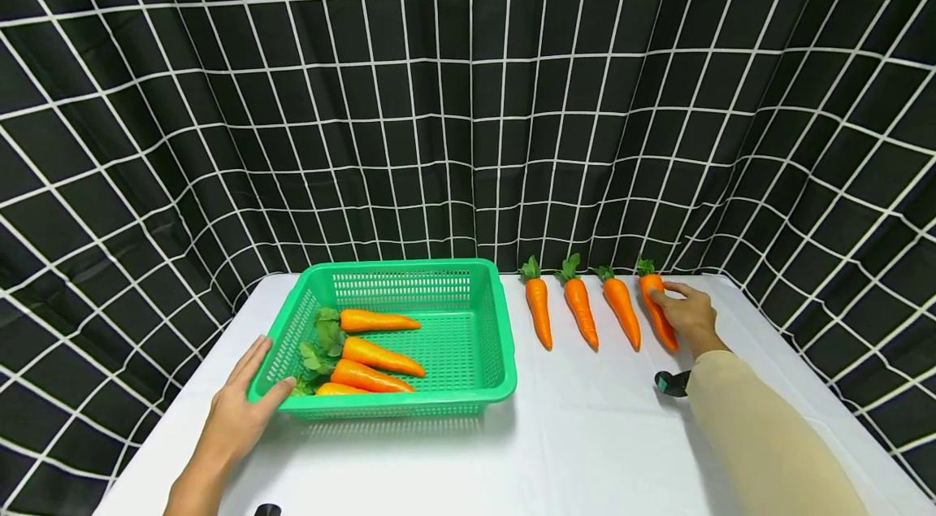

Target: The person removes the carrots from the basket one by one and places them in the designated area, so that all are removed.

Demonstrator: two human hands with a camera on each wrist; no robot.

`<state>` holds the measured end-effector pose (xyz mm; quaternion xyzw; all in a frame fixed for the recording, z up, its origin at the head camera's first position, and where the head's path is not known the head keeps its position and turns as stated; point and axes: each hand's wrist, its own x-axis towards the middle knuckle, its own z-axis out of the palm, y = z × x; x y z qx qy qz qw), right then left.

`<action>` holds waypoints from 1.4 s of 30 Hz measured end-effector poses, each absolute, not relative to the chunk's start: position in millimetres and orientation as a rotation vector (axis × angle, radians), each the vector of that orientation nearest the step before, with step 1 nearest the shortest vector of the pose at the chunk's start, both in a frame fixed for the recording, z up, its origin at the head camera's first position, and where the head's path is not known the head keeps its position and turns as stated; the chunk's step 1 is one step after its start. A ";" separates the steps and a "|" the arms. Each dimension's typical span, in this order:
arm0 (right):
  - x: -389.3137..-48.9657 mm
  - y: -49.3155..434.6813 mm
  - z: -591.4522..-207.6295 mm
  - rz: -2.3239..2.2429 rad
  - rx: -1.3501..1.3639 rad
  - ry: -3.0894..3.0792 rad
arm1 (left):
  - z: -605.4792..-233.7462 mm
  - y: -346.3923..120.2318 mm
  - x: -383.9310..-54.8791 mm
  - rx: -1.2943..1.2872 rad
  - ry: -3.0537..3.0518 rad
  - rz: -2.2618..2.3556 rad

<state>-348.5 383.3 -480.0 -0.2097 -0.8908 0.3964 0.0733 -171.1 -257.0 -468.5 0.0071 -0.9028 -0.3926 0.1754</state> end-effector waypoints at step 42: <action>-348.2 380.1 -491.9 0.967 -0.555 -2.790 | -467.6 -256.9 -171.7 0.043 -2.576 -1.090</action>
